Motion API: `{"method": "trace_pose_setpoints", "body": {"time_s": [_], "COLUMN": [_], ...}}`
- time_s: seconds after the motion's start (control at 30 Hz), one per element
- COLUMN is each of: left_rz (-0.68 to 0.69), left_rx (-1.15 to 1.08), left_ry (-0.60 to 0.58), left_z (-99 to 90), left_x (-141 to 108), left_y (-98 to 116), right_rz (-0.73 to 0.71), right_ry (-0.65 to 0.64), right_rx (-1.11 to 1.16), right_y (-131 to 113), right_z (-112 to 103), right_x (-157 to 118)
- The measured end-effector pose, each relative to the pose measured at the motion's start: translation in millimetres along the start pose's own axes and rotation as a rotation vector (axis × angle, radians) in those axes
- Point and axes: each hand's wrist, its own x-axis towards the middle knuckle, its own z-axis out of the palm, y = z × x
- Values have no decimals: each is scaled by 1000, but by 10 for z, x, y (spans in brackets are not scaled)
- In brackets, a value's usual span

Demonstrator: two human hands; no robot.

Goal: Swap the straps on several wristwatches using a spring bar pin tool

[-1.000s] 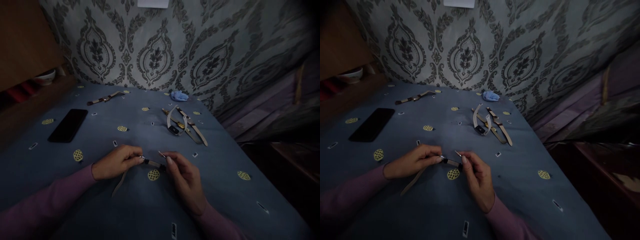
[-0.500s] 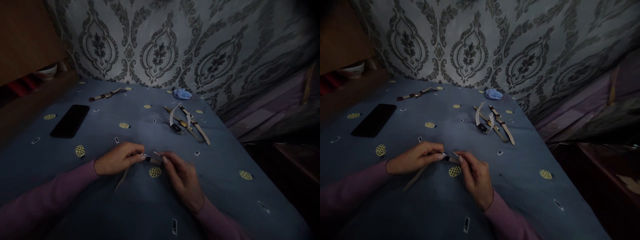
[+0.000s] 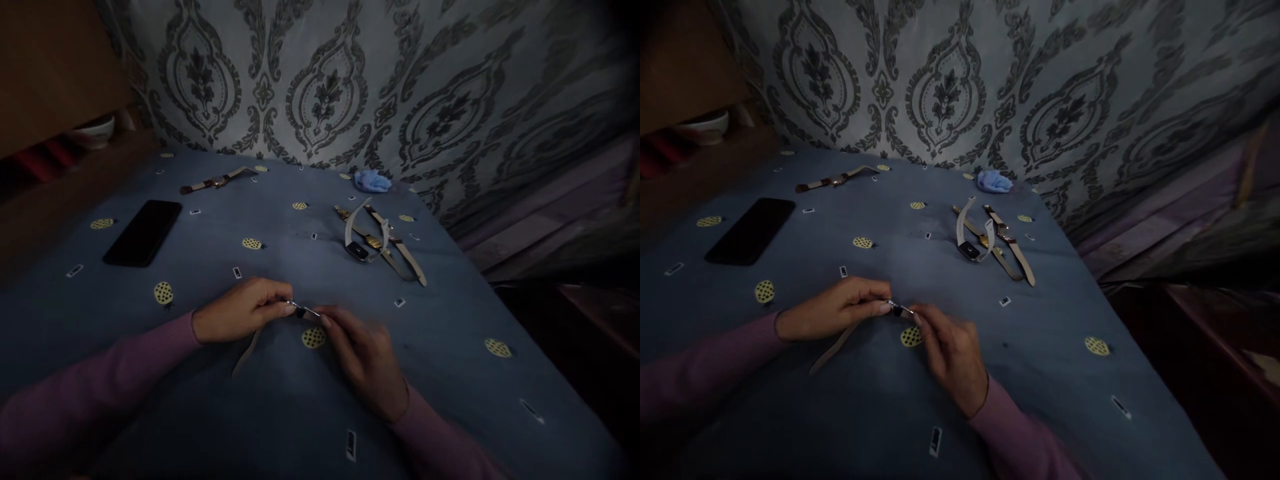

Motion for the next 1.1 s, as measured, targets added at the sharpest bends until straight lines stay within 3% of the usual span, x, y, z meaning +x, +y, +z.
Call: {"method": "trace_pose_setpoints", "body": {"time_s": [0.6, 1.1], "left_rz": [0, -31], "left_rx": [10, -1], "left_ry": [-5, -27], "left_z": [-5, -11], "left_x": [2, 0], "left_y": [16, 45], "right_rz": [24, -42], "right_ry": [-20, -5], "right_rx": [-27, -47], "right_y": [-14, 9], "right_z": [-9, 3], "right_x": [-3, -4]}}
